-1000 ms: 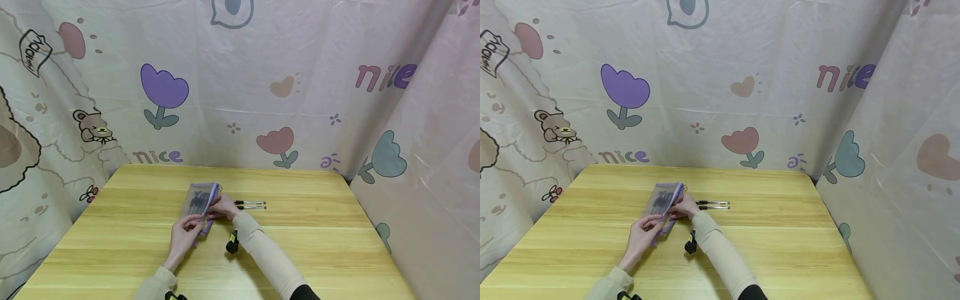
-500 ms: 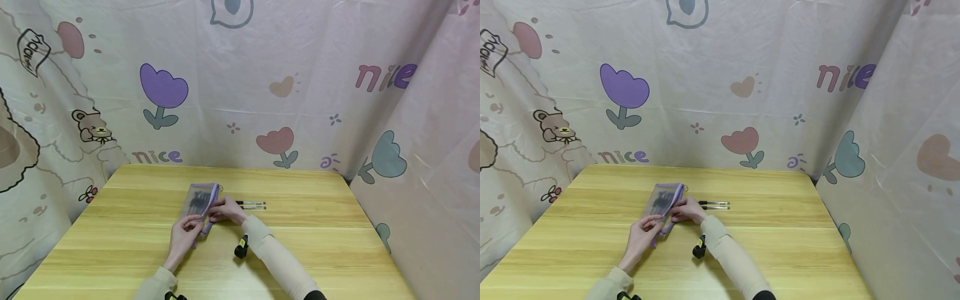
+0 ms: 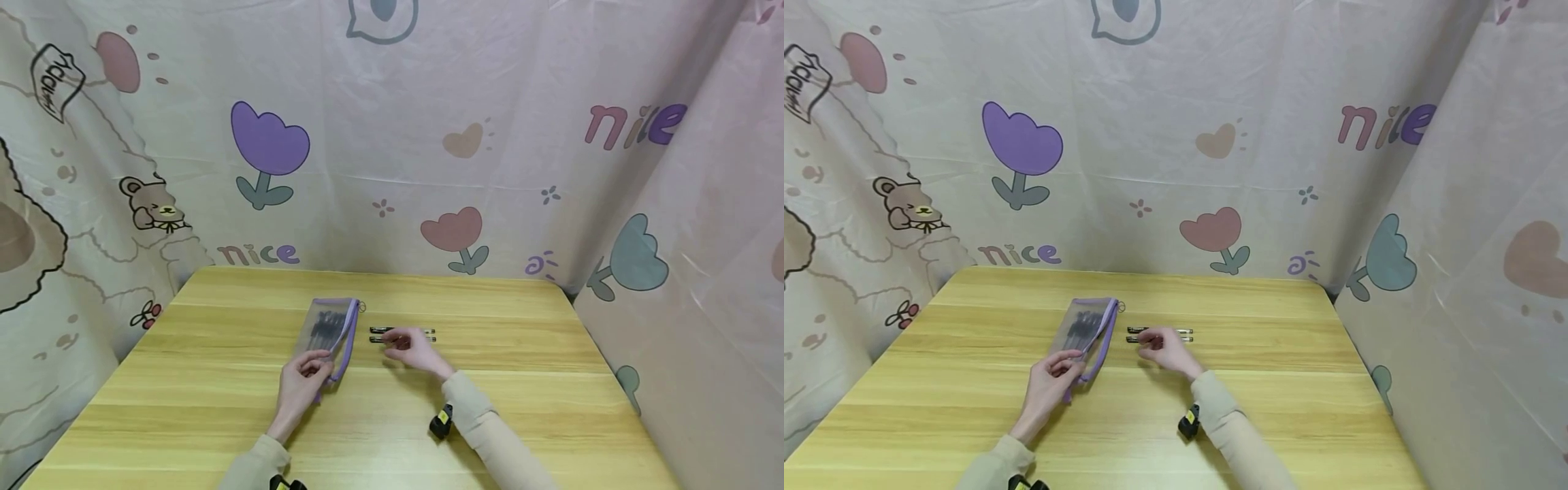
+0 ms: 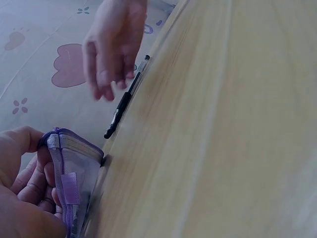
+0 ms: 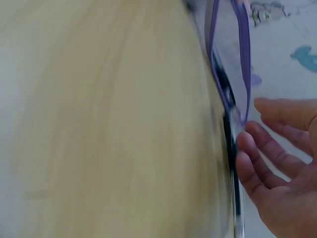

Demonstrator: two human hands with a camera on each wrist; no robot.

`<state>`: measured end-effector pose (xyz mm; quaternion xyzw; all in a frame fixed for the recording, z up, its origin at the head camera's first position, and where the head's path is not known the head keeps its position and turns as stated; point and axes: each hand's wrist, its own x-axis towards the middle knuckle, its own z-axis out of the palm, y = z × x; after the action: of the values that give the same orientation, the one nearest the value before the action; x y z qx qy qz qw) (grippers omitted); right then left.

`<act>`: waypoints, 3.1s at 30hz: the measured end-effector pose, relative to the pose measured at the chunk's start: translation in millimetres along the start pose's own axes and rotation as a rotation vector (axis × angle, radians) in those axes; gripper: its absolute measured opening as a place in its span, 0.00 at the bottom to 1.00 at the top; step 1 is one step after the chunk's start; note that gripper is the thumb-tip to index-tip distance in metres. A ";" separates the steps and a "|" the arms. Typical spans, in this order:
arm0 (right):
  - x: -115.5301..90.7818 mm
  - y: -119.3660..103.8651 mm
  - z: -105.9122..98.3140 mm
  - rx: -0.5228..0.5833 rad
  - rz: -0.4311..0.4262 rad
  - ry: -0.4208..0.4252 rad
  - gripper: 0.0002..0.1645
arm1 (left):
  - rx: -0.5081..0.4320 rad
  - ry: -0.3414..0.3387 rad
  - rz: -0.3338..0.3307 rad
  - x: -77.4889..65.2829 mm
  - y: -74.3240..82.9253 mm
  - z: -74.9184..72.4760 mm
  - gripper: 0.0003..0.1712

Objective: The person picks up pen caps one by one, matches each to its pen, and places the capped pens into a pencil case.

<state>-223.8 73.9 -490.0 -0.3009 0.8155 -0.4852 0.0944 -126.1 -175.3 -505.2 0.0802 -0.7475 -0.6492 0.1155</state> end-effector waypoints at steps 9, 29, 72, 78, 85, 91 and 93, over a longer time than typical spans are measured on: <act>-19.2 19.9 -29.7 -0.183 0.003 0.103 0.18 | -0.006 -0.003 -0.007 0.0 0.4 -0.5 0.13; -12.4 33.5 -29.6 -0.313 0.048 0.169 0.12 | 0.019 -0.002 0.012 0.1 -1.6 -3.5 0.13; 0.3 28.6 -22.1 -0.360 0.090 0.189 0.03 | -0.008 0.008 0.006 -2.0 1.7 -3.7 0.14; 2.4 21.8 -20.0 -0.328 0.118 0.137 0.03 | -0.002 0.008 0.007 -2.5 1.9 -3.4 0.14; 5.3 9.2 -17.5 -0.247 0.101 0.085 0.05 | 0.001 0.004 0.015 -2.4 2.8 -3.7 0.15; 8.2 -1.4 -12.6 -0.063 0.119 0.007 0.11 | -0.003 -0.002 0.015 -3.4 4.5 -3.6 0.15; 9.4 -4.9 -10.1 0.011 0.125 -0.021 0.13 | -0.001 -0.001 0.019 -3.2 4.1 -3.5 0.15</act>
<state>-233.9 74.2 -479.4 -0.2541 0.8289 -0.4797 0.1347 -122.0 -177.2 -501.0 0.0725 -0.7480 -0.6484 0.1212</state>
